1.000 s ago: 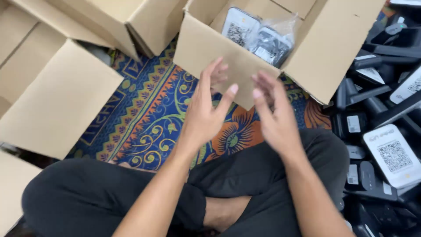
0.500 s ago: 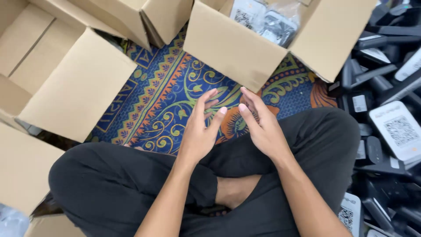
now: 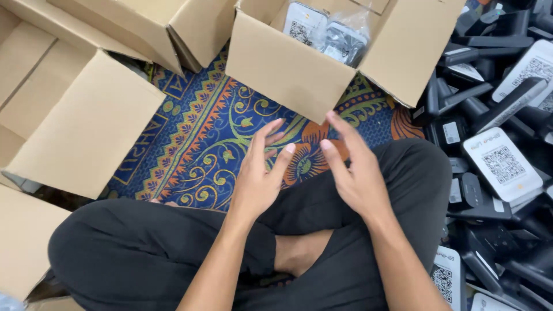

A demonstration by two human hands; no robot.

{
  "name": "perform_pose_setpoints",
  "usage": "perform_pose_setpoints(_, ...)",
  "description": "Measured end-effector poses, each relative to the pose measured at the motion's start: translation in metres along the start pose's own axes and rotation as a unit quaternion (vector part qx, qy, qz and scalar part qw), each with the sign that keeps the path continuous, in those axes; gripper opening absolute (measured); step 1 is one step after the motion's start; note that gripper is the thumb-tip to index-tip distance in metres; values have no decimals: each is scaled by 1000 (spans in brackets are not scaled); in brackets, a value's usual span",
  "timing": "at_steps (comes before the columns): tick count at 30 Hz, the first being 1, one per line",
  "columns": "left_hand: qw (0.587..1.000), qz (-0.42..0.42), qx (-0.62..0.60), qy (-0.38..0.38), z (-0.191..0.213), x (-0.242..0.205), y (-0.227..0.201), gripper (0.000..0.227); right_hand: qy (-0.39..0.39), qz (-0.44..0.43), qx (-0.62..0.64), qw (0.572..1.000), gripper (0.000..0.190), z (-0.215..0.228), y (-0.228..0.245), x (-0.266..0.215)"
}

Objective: The person picks up electronic stand devices one by one, places them into individual plastic bags, and then puts the bagged items into a cardboard box.

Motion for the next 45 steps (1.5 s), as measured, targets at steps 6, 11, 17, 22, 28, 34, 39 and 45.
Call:
perform_pose_setpoints(6, 995, -76, 2, 61, -52, 9, -56, 49, -106, 76, -173, 976, 43, 78, 32, -32)
perform_pose_setpoints(11, 973, -177, 13, 146, -125, 17, -113, 46, -230, 55, -204, 950, 40, 150, 32, -79)
perform_pose_setpoints(17, 927, -260, 61, 264, -238, 25, -140, 46, -413, -70, -173, 891, 37, 240, -11, -140)
perform_pose_setpoints(22, 919, -249, 140, 272, -355, 52, -124, 53, -471, -143, -61, 868, 50, 308, -94, -171)
perform_pose_setpoints(28, 903, -178, 221, 322, -440, 69, -80, 65, -478, -201, 78, 852, 64, 326, -129, -170)
perform_pose_setpoints(34, 898, -159, 217, 349, -446, 69, -72, 55, -495, -188, 128, 839, 56, 338, -135, -167)
perform_pose_setpoints(39, 922, -192, 169, 289, -432, 72, -76, 58, -497, -190, 144, 835, 43, 335, -124, -162)
perform_pose_setpoints(45, 944, -91, 55, 311, -367, 69, -120, 52, -475, -44, 209, 854, 42, 313, -71, -143)
Point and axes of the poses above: each hand's wrist, its own x-axis towards the middle knuckle, its own z-axis out of the back of the hand, y = z × x, the point moved 5 cm from there along x, towards the middle knuckle, and after that the axes turned 12 degrees about x, right-handed, at the moved point
